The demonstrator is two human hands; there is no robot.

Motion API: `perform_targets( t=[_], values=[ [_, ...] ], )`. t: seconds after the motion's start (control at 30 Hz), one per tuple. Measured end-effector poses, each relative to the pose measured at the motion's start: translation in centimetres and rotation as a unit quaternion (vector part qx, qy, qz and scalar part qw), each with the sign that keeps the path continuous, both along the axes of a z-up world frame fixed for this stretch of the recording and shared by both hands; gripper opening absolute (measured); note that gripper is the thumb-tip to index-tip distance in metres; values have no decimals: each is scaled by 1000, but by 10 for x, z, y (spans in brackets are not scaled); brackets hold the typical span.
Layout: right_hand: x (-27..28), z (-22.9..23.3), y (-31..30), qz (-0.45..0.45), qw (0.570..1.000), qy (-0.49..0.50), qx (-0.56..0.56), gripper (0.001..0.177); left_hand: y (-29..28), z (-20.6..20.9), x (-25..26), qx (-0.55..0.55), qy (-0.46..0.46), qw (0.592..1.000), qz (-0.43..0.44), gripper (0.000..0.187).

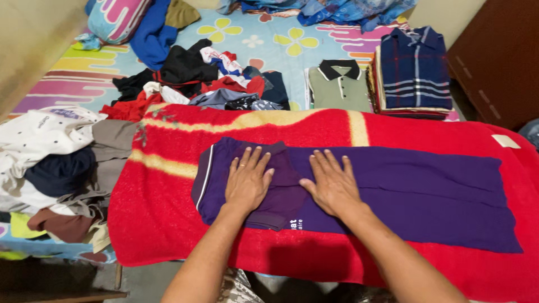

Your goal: The person folds a purple polo shirt and a red polo shirt on a red blanket. They smooth the fabric, fold the sleeves and body, and place each folded shirt on a growing stack of folded clothes.

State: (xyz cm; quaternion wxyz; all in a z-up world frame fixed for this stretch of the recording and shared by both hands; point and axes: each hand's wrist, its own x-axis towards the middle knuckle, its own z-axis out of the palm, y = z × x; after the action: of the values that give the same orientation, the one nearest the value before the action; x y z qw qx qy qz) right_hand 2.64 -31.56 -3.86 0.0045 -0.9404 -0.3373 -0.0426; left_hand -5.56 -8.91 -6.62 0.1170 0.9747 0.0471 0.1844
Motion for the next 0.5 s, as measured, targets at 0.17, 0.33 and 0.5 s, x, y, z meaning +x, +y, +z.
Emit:
perform_targets(
  t=[0.17,0.33,0.5],
  values=[
    [22,1,-82,-80,996,-39,20,67,-3,9,1,-14,-4,1000,1,51],
    [42,-8,-163,-136,986,-76,64,63,-35,30,18,-88,17,993,71,44],
    [67,-19,-215,-162,981,-74,75,63,-129,38,40,-73,-90,980,-159,48]
  ],
)
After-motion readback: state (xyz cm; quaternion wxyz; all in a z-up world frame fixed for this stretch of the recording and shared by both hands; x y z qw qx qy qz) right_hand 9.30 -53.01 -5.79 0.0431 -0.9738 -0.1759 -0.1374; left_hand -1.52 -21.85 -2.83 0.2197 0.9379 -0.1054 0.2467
